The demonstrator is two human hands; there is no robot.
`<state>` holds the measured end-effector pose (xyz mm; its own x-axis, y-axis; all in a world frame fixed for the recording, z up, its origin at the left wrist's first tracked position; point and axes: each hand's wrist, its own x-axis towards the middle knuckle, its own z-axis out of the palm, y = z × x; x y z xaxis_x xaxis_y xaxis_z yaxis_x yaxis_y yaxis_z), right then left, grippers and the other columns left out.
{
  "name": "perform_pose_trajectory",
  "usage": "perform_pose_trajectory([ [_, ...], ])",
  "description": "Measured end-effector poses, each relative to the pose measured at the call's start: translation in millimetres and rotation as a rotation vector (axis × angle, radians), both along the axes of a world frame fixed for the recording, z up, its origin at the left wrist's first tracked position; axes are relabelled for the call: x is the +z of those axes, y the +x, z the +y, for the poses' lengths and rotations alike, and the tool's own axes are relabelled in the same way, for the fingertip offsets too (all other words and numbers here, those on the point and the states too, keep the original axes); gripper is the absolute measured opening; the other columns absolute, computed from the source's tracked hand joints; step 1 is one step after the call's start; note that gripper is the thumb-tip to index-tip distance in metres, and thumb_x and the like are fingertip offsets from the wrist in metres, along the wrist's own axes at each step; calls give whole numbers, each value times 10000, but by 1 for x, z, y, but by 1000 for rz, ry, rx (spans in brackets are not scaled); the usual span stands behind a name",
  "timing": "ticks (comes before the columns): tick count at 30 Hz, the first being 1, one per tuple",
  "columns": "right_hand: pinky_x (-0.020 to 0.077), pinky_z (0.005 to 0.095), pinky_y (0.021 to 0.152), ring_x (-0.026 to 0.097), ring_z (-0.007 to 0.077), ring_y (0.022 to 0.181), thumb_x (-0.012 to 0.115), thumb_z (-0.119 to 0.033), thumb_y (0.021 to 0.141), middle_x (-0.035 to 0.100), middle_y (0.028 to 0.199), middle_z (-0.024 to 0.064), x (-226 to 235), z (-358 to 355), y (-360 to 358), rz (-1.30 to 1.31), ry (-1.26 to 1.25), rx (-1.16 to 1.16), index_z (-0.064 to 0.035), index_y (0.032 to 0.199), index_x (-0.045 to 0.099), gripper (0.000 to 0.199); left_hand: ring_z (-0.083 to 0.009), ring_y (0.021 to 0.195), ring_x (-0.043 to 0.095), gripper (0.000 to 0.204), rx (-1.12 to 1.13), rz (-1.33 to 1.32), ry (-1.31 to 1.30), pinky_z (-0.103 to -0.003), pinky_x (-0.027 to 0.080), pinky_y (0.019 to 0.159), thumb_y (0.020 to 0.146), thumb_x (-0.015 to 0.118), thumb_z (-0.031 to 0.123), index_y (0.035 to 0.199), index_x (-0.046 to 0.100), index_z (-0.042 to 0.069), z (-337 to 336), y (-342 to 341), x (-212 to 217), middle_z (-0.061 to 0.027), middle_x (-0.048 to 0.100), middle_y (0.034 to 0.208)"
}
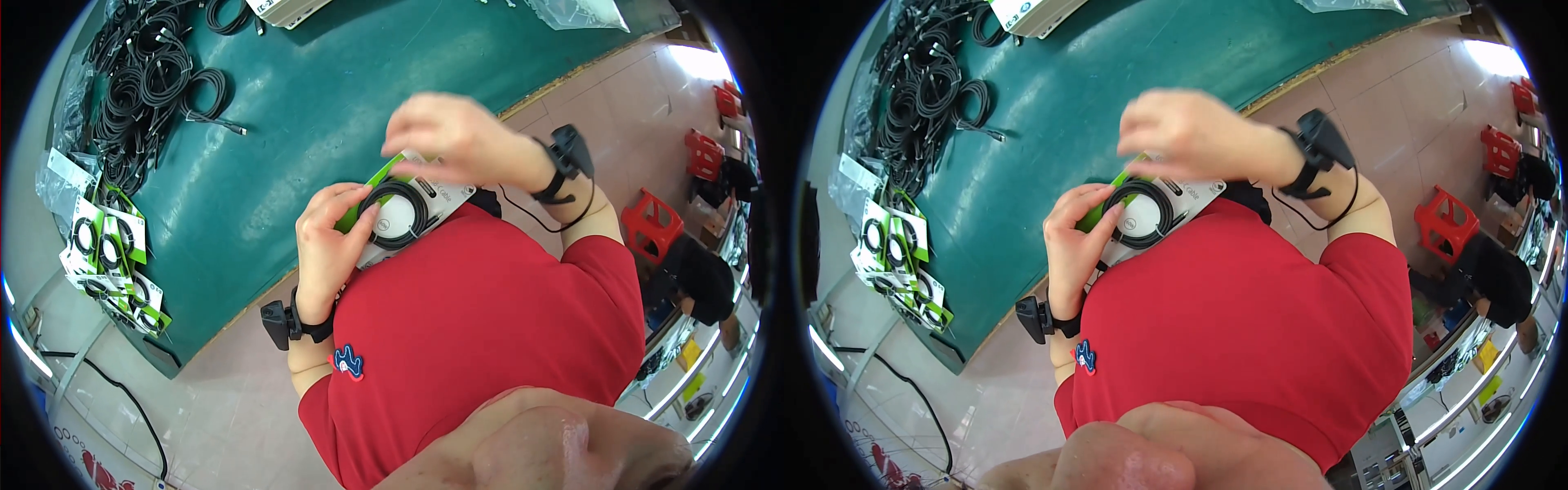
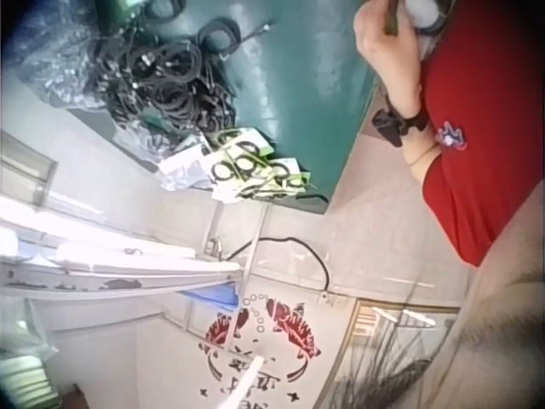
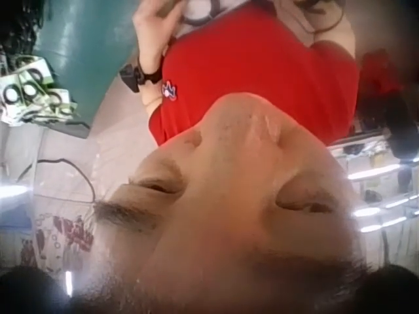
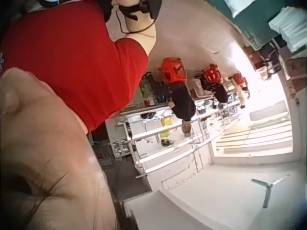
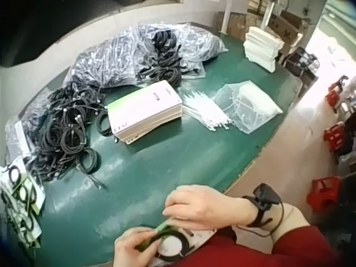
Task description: Manually packaging black cables onto retail cards using plastic ties.
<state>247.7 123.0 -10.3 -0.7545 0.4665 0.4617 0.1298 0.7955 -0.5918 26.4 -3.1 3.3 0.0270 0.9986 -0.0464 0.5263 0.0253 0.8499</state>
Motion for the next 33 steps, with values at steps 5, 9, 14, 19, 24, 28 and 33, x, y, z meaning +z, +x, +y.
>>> perform_pose_trajectory([
  [5,523,386,794,638,298,900,641,-46,882,633,980,135,2,109,49,208,413,-281,-3,992,692,129,-280,911,710,208,-16,15,-48,-360,560,800,805,784,56,1009,761,29,-1,0,3,-119,736,989],
  [9,517,412,772,629,325,877,644,-54,859,616,927,147,8,122,63,-101,415,-442,-26,957,689,112,-276,889,714,204,-22,30,-43,-355,563,774,808,785,69,1009,766,35,-5,0,1,-117,736,992],
  [14,511,440,746,619,353,849,650,-64,833,598,864,159,8,136,69,-394,410,-578,-46,906,683,83,-273,871,717,212,-40,31,-55,-347,565,736,808,785,73,1018,773,45,-5,1,5,-117,735,1006],
  [19,512,442,731,619,355,828,657,-74,825,594,839,160,-37,153,84,-358,375,-595,-36,848,664,45,-271,879,717,216,-67,35,-33,-339,565,721,810,782,71,1025,774,45,-5,0,-1,-117,734,1012],
  [24,514,436,720,621,354,819,654,-80,825,594,836,160,-41,163,87,-503,327,-650,-31,821,650,49,-271,892,715,213,-71,-2,-16,-341,565,727,812,778,67,1024,775,43,-6,0,-1,-120,734,1007],
  [28,514,434,713,618,351,814,649,-78,826,593,834,160,1,157,77,-498,584,-416,-29,828,649,49,-274,897,713,206,-50,-27,-31,-346,564,746,812,775,64,1018,776,42,-7,-1,-1,-121,733,1002],
  [33,519,427,718,628,344,827,659,-82,822,609,863,153,12,164,74,-507,592,-318,-38,845,653,49,-276,894,711,200,-51,-40,-9,-346,563,757,812,771,60,1011,778,44,-10,-3,-9,-120,730,991],
])
